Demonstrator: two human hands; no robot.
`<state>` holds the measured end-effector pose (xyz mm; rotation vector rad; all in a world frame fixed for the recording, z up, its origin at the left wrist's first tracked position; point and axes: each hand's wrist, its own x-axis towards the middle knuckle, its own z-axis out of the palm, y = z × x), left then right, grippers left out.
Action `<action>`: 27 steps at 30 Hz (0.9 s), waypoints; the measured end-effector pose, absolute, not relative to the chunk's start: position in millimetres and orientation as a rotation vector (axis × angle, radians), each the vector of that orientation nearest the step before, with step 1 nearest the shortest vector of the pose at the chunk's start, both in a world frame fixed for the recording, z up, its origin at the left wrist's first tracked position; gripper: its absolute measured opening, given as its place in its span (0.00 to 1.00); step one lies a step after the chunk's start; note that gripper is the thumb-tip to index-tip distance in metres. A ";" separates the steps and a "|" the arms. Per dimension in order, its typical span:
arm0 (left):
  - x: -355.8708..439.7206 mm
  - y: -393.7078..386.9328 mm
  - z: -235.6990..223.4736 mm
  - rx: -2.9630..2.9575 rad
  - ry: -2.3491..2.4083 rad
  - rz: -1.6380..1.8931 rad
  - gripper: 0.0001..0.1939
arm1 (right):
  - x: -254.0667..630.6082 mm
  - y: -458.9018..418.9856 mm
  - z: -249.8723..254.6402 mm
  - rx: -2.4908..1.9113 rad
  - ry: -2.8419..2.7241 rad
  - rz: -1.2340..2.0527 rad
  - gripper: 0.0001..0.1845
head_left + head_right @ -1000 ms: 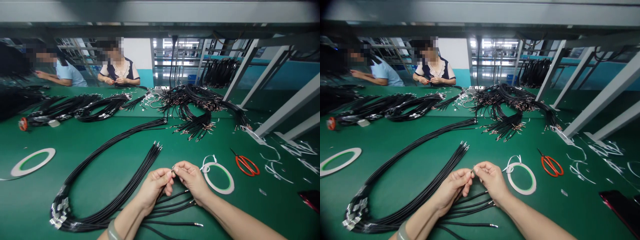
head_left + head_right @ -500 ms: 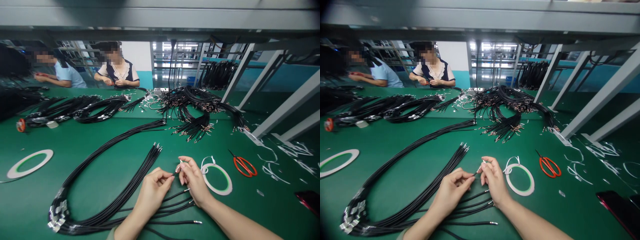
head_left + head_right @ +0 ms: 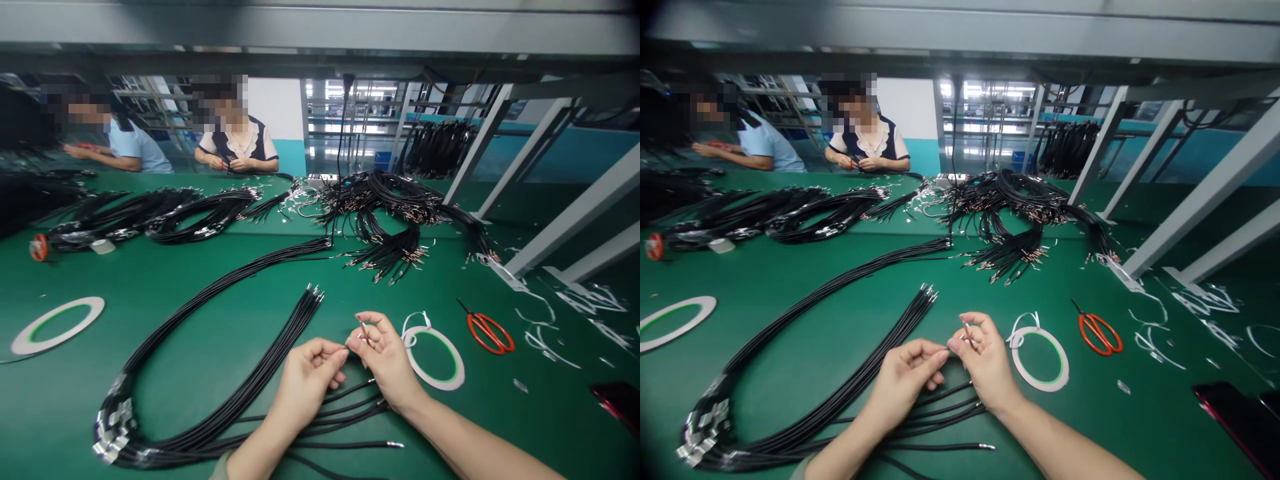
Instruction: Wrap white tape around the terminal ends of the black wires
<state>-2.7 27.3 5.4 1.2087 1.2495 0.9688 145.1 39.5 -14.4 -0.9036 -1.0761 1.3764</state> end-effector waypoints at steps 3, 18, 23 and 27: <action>-2.7 28.8 7.0 1.082 1.222 0.991 0.13 | 146.1 38.2 -12.2 -0.883 -1.091 1.406 0.17; 1.2 25.8 6.1 1.176 1.222 1.076 0.11 | 145.6 37.6 -12.1 -0.931 -1.021 1.346 0.13; -1.4 28.8 9.1 0.954 1.069 0.876 0.16 | 145.6 40.4 -14.4 -0.940 -1.008 1.391 0.14; -5.2 30.8 8.1 0.806 0.963 0.834 0.15 | 146.1 41.1 -12.9 -0.938 -0.992 1.411 0.14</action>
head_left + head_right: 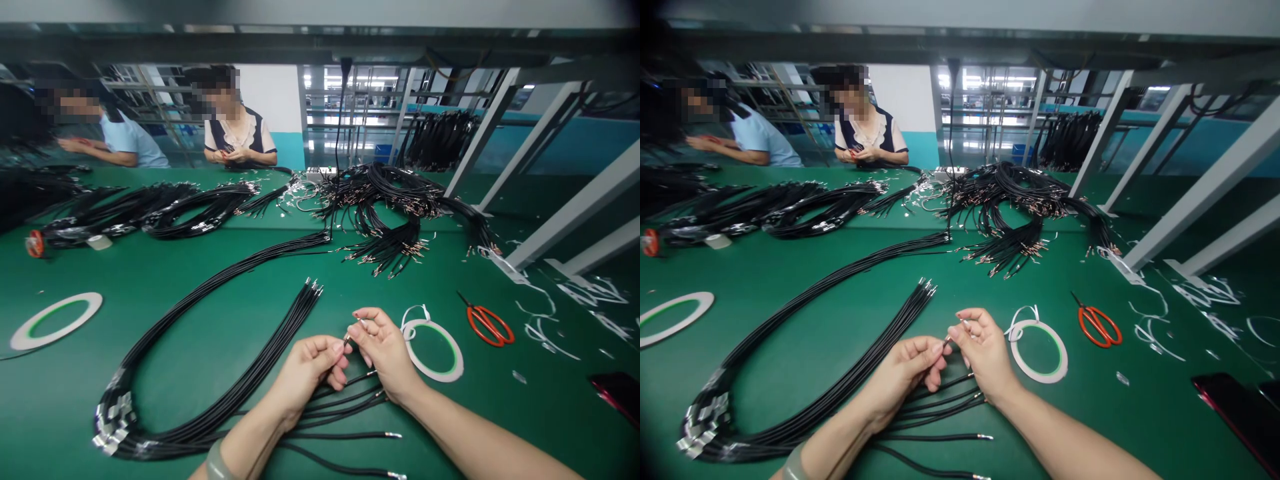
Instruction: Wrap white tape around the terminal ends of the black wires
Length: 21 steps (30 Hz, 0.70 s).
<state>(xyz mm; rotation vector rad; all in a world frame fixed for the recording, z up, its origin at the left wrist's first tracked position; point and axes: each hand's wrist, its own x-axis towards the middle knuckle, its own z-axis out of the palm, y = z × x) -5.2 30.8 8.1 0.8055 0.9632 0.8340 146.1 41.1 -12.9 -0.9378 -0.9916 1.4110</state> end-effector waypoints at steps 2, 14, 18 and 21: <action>-6.3 31.4 7.9 0.783 0.947 0.826 0.15 | 146.5 40.8 -11.4 -0.941 -0.986 1.416 0.14; -8.0 30.7 12.3 0.748 0.924 0.860 0.14 | 149.5 40.7 -6.4 -0.859 -0.967 1.549 0.19; -7.4 30.8 10.1 0.773 0.948 0.863 0.15 | 150.5 41.0 -7.3 -0.848 -0.982 1.559 0.19; -6.1 30.7 9.6 0.800 0.984 0.871 0.15 | 150.9 41.1 -7.8 -0.857 -0.983 1.566 0.20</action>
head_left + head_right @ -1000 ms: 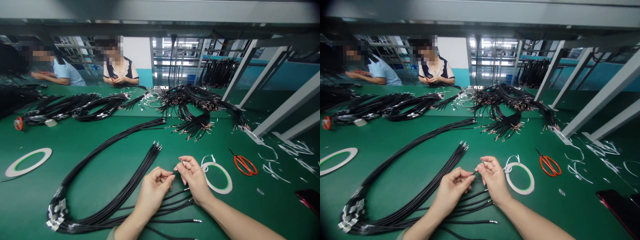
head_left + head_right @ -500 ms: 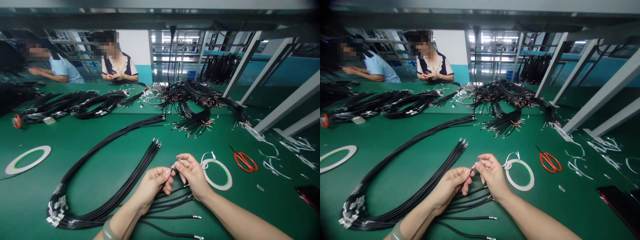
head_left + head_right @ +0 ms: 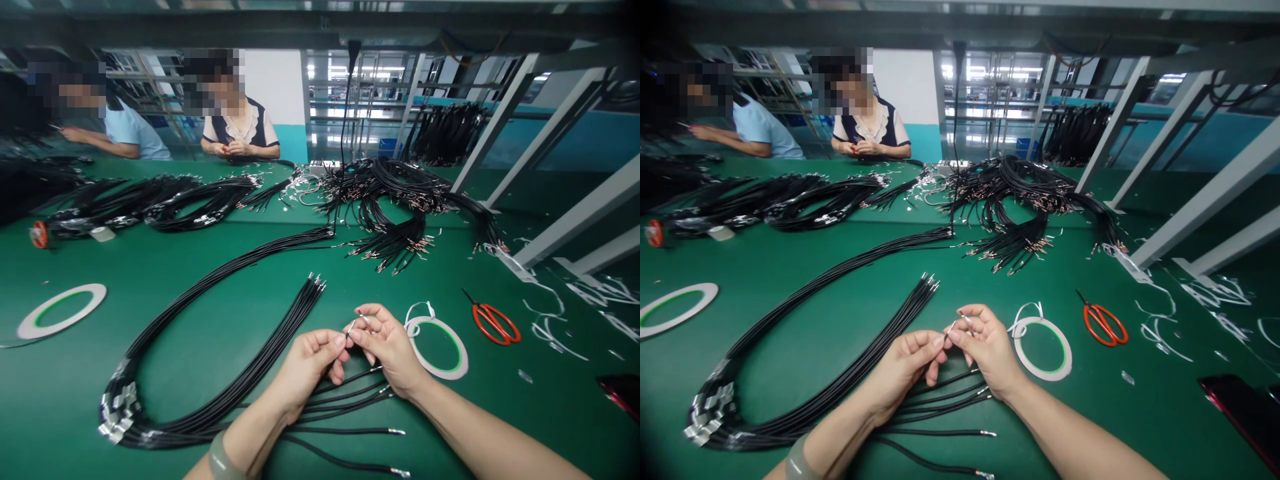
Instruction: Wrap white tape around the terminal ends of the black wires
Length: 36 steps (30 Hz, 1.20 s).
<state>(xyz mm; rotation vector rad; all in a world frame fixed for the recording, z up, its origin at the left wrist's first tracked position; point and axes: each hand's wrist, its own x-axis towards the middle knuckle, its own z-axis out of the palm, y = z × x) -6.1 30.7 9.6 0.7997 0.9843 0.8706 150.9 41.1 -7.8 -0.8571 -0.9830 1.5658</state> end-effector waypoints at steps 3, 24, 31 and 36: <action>-4.5 30.1 9.9 0.821 1.007 0.885 0.15 | 150.7 41.1 -8.0 -0.866 -0.982 1.565 0.20; 3.4 31.5 3.7 0.848 1.204 1.024 0.17 | 148.2 42.2 -9.7 -0.917 -0.976 1.522 0.18; 8.7 32.0 -1.4 0.900 1.289 1.103 0.16 | 146.4 43.8 -10.7 -0.961 -0.970 1.479 0.18; 9.3 31.9 -5.1 0.934 1.313 1.131 0.13 | 145.1 45.2 -11.4 -1.019 -0.985 1.421 0.19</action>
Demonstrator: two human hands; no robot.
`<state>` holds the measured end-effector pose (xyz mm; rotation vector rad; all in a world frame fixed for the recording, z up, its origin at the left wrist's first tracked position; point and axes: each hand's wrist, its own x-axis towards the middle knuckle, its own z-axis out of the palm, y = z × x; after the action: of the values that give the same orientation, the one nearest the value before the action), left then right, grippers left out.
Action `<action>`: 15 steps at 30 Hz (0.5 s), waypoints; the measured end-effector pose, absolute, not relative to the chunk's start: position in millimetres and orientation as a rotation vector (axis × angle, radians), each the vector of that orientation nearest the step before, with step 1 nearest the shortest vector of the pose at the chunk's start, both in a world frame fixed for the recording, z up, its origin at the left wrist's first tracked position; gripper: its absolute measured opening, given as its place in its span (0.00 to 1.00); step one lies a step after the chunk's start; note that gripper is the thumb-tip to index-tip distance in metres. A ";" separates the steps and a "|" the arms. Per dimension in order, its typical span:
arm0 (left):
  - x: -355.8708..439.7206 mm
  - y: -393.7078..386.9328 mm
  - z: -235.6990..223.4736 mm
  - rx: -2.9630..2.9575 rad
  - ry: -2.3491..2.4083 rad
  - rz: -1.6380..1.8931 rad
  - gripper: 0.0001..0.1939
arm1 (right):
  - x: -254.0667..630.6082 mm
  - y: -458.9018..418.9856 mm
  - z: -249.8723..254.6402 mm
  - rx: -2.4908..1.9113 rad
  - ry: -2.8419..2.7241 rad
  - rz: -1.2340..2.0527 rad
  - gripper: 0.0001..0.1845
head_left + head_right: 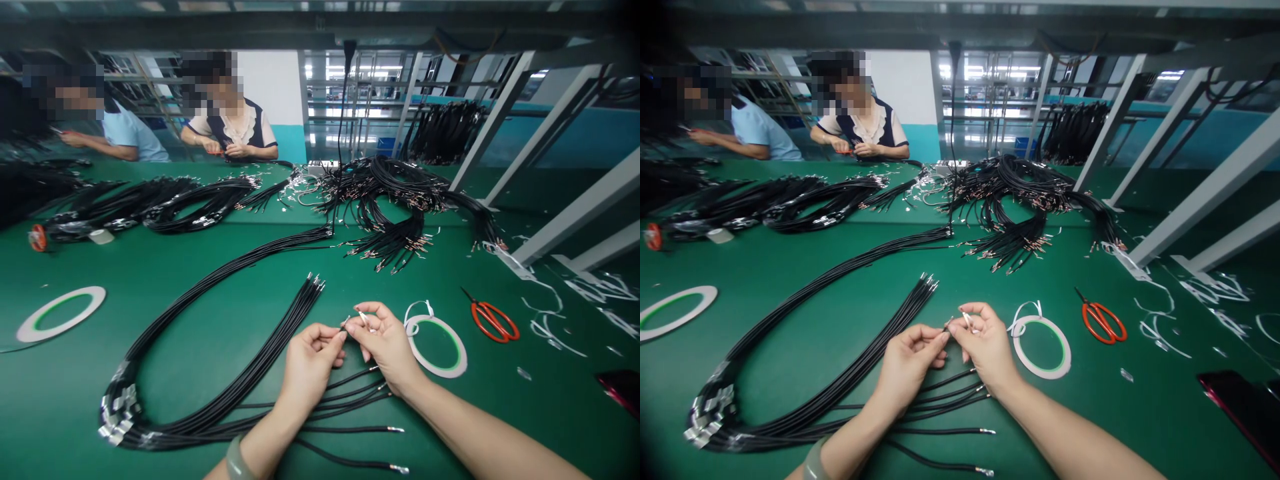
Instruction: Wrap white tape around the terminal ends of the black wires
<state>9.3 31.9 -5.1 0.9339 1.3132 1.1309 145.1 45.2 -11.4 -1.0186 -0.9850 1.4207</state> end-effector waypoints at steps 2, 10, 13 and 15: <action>9.4 31.5 -5.6 0.937 1.316 1.139 0.13 | 144.6 45.1 -11.7 -1.041 -0.993 1.399 0.19; 9.5 32.9 -6.1 0.927 1.341 1.155 0.13 | 142.7 43.5 -12.9 -1.057 -0.987 1.369 0.17; 8.6 33.8 -6.4 0.928 1.337 1.144 0.12 | 142.5 43.3 -13.2 -1.048 -0.989 1.362 0.16; 8.1 33.8 -6.5 0.935 1.333 1.137 0.11 | 142.5 43.1 -13.3 -1.042 -1.001 1.370 0.16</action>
<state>8.1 33.8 -6.5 0.9345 1.3330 1.1365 142.5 43.1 -13.3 -1.0421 -1.0012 1.3704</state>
